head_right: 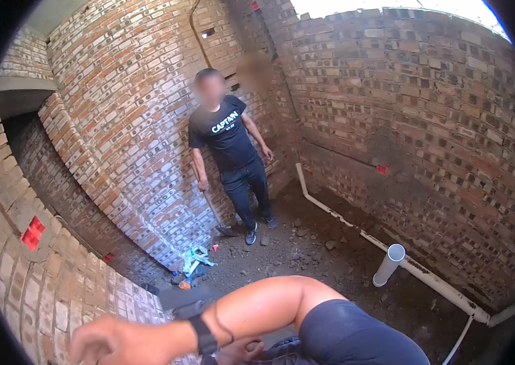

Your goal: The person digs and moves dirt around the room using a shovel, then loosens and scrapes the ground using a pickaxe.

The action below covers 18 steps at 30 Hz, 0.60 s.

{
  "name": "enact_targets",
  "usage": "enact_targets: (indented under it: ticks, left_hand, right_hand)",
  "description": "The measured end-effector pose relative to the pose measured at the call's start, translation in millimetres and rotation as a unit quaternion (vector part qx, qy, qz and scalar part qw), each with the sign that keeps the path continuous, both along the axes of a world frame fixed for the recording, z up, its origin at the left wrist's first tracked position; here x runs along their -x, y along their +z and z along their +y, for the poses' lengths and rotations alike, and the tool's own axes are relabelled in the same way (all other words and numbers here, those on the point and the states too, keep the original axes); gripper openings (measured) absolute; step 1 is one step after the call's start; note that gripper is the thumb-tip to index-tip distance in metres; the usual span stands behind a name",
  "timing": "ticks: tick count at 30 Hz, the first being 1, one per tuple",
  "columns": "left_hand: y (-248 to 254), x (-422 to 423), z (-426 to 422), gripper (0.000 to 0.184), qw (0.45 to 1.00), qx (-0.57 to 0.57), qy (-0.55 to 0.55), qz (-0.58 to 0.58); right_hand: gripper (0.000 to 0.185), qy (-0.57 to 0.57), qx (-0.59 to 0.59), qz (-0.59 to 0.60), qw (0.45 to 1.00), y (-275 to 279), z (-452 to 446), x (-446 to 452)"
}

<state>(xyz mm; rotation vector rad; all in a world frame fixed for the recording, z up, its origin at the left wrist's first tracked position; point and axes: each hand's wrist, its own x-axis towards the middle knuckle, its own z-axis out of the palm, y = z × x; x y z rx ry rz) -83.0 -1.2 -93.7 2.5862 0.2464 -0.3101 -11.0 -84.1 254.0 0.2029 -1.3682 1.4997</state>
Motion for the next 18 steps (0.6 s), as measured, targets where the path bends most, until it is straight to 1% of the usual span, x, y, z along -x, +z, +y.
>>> enact_targets:
  ticks: [1,2,3,4,6,7,9,11,12,13,15,16,17,18]
  left_hand:
    - [106,-1,-51,0.032,0.965,0.124,0.222,-0.065]
    - [105,-2,-39,0.022,0.979,0.003,0.146,-0.14]
    - [102,-1,-30,0.021,0.977,-0.025,0.13,-0.168]
    - [102,-5,-17,0.02,0.973,-0.032,0.121,-0.192]
    - [102,-16,10,0.018,0.963,-0.036,0.106,-0.246]
    - [105,-20,28,0.017,0.956,-0.05,0.098,-0.273]
    - [103,-33,51,0.015,0.937,-0.079,0.078,-0.33]
    - [93,-44,63,0.013,0.918,-0.118,0.058,-0.375]
    - [77,-57,61,0.014,0.899,-0.024,0.116,-0.422]
    - [73,-61,50,0.014,0.895,-0.022,0.125,-0.428]
    - [74,-76,32,0.015,0.907,0.148,0.164,-0.359]
    - [75,-85,22,0.02,0.912,0.07,0.11,-0.389]
    - [64,-93,16,0.02,0.909,0.07,0.114,-0.395]
    - [44,-97,8,0.023,0.915,0.064,0.066,-0.393]
  right_hand:
    - [0.018,-0.08,-0.052,-0.043,0.994,-15,11,-12]
    - [0.015,-0.158,-0.103,-0.089,0.978,-34,25,-26]
    - [0.016,-0.2,-0.192,-0.174,0.945,-57,36,-43]
    - [0.017,-0.236,-0.275,-0.254,0.896,-81,42,-56]
    - [0.021,-0.136,-0.292,-0.326,0.889,-118,35,-78]
    - [0.021,-0.128,-0.29,-0.328,0.89,-126,29,-89]
    - [0.025,-0.262,-0.266,-0.287,0.882,-136,18,-117]
    - [0.032,-0.338,-0.132,-0.377,0.852,-164,10,-144]
    - [0.036,-0.426,-0.144,-0.41,0.793,-174,7,-152]
    - [0.036,-0.417,-0.147,-0.418,0.794,-181,0,-153]
    - [0.039,-0.56,-0.081,-0.503,0.653,-196,-13,-158]
    - [0.041,-0.552,-0.062,-0.524,0.646,-214,-17,-162]
    - [0.041,-0.54,-0.021,-0.542,0.644,-222,-27,-161]
    - [0.04,-0.55,0.002,-0.544,0.634,-235,-36,-159]
